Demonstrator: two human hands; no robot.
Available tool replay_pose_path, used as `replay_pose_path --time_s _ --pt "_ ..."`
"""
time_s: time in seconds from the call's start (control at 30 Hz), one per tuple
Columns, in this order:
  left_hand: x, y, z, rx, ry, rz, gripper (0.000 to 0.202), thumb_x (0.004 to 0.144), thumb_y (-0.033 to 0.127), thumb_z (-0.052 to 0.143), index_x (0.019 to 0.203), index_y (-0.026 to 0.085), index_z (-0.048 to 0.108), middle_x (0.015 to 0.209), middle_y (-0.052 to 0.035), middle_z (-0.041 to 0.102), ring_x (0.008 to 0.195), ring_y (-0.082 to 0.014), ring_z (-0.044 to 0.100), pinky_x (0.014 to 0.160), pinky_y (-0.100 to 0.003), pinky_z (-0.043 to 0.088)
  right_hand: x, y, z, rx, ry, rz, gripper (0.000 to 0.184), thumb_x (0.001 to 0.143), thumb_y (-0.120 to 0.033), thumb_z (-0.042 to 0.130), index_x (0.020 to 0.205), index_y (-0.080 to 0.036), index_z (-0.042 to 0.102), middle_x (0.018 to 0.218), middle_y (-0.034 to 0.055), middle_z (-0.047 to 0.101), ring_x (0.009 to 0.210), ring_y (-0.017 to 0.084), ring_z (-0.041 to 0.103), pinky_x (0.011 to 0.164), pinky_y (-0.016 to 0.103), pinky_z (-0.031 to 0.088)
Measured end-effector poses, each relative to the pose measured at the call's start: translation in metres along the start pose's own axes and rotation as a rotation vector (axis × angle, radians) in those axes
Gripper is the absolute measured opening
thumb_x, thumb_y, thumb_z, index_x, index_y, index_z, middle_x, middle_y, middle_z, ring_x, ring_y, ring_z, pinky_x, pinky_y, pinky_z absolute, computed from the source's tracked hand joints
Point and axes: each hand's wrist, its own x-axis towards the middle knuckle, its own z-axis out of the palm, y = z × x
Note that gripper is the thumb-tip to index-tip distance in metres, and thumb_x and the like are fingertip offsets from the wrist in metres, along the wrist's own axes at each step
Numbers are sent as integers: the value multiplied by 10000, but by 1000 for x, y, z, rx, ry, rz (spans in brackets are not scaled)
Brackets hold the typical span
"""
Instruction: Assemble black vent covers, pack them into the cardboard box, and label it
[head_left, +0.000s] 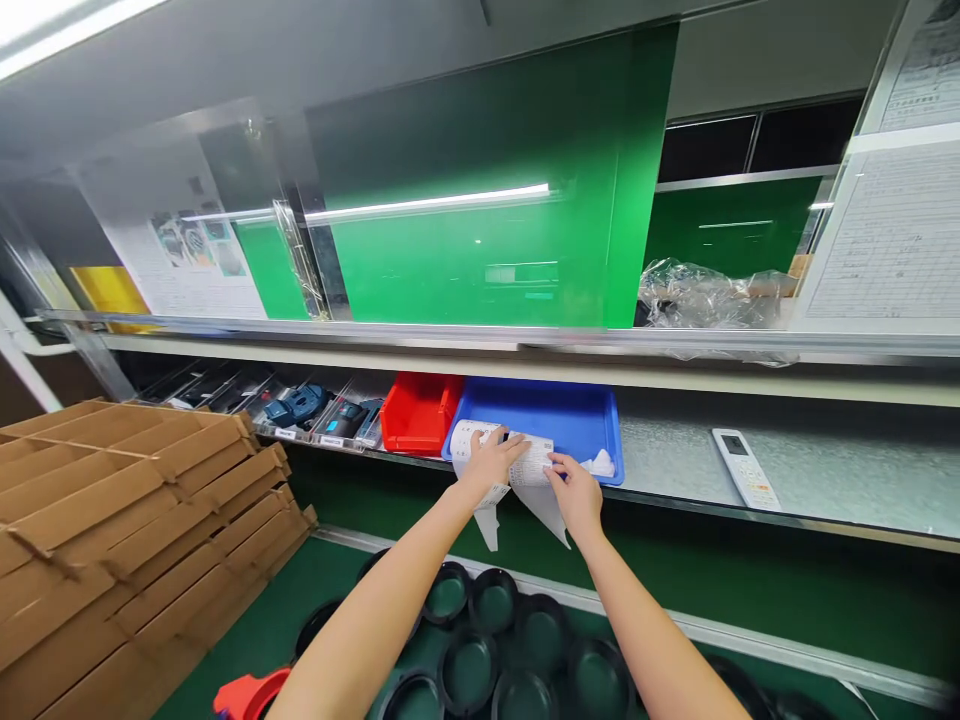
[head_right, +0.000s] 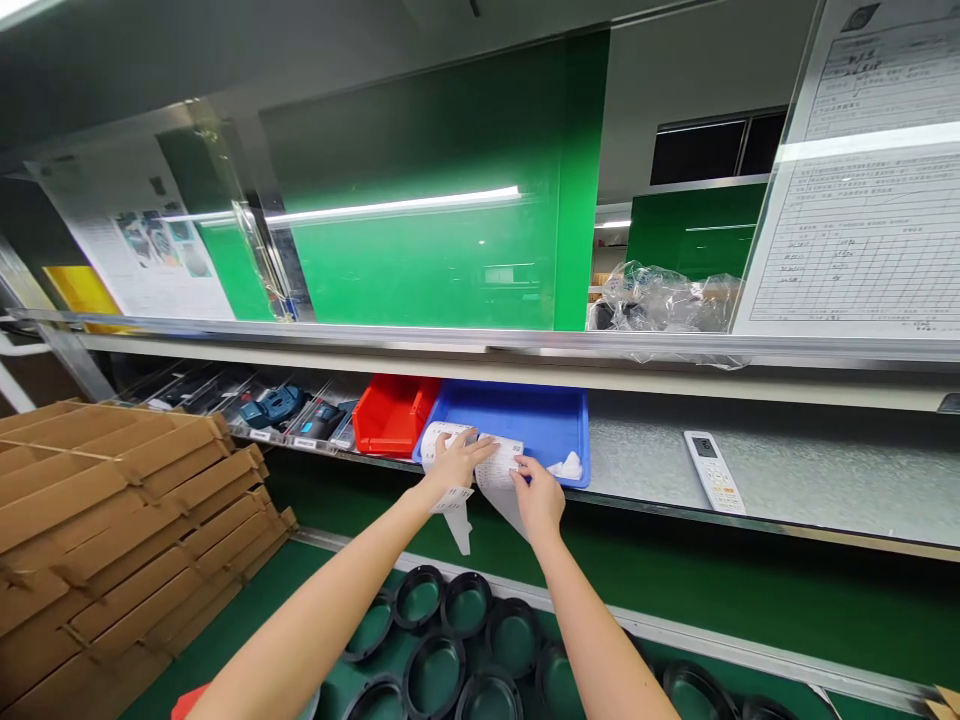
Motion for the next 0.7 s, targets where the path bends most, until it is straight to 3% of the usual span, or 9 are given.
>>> replay_pose_path --time_s 0.1,0.27,0.47,0.7 --pt "7 6 -2 16 -35 12 721 736 15 443 1401 285 510 1453 -61 534 1373 -373 354 1097 -697 203 -5 2 -3 -56 27 -8 226 850 -314 572 1013 -281 726 901 9 724 848 226 649 695 302 426" --pt "10 14 -2 41 -63 -13 702 744 -8 419 1362 294 557 1436 -60 552 1346 -366 391 1097 -698 195 -10 5 0 -34 36 -11 186 853 -340 581 942 -263 726 821 13 693 734 204 621 663 290 423" --pt "9 14 -1 36 -88 -54 714 736 2 449 1387 284 531 1458 -65 529 1332 -345 410 1103 -688 211 -1 8 5 165 18 -7 313 863 -363 561 1123 -239 684 890 19 736 750 202 656 703 300 478" --pt "11 13 -1 36 -103 -93 735 734 -30 467 1379 313 541 1437 -51 552 1310 -348 436 1110 -693 203 0 11 10 119 44 -23 235 843 -328 563 949 -228 747 847 53 738 757 238 664 739 338 478"
